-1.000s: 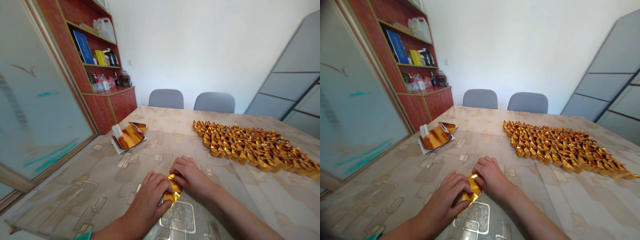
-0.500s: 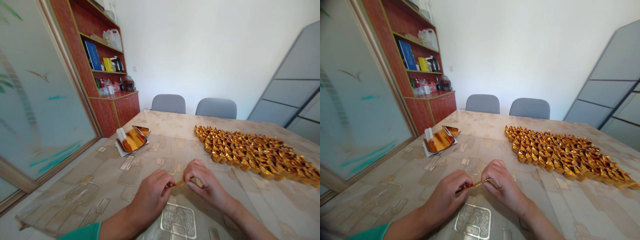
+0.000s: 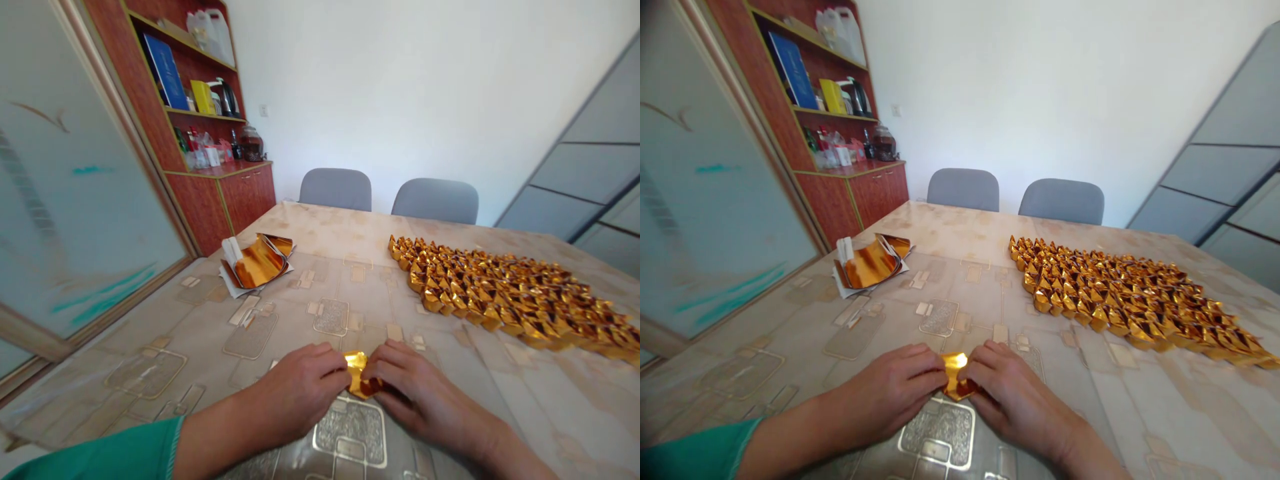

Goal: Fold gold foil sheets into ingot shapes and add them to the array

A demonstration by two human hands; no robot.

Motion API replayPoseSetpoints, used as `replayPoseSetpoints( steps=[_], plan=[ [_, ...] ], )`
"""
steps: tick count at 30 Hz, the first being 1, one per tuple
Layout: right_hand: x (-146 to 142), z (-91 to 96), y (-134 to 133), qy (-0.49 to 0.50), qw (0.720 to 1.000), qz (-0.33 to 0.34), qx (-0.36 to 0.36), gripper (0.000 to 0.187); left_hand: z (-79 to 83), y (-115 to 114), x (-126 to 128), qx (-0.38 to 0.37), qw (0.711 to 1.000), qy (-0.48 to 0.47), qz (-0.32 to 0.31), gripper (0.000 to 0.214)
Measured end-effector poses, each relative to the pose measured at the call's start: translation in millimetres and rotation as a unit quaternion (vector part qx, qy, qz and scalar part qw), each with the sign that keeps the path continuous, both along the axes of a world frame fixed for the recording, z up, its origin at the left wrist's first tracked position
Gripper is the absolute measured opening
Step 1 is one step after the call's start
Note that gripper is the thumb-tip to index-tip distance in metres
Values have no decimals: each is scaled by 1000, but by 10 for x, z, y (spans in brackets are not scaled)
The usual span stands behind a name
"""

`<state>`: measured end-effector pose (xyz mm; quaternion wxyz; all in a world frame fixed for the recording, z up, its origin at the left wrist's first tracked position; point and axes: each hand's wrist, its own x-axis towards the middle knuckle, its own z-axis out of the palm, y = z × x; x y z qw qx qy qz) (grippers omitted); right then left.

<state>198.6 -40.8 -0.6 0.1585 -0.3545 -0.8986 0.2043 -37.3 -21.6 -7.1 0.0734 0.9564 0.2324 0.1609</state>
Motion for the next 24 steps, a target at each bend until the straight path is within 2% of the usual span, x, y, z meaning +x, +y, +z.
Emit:
replayPoseSetpoints(
  steps=[8, 13, 15, 18, 20, 24],
  plan=[
    [-2, 154, 134, -8, 999, 4, -46, 16, 85, 27, -113, -80, 996, -20, -39, 29],
    [10, 138, 296, 16, 996, 28, -85, 18, 98, 75, -141, -116, 992, -37, -44, 37],
    [17, 125, 322, 19, 995, 10, -98, 16, 121, 78, -153, -119, 991, -31, -44, 38],
    [-12, 152, 291, 4, 995, -18, -96, 25, 159, 56, -162, -117, 992, -1, -37, 38],
    [-50, 185, 241, -31, 995, -10, -95, 24, 167, 33, -162, -111, 993, 16, -32, 35],
    [-84, 196, 144, -75, 994, -21, -78, 22, 115, -11, -135, -84, 996, 13, -12, 29]
  ],
)
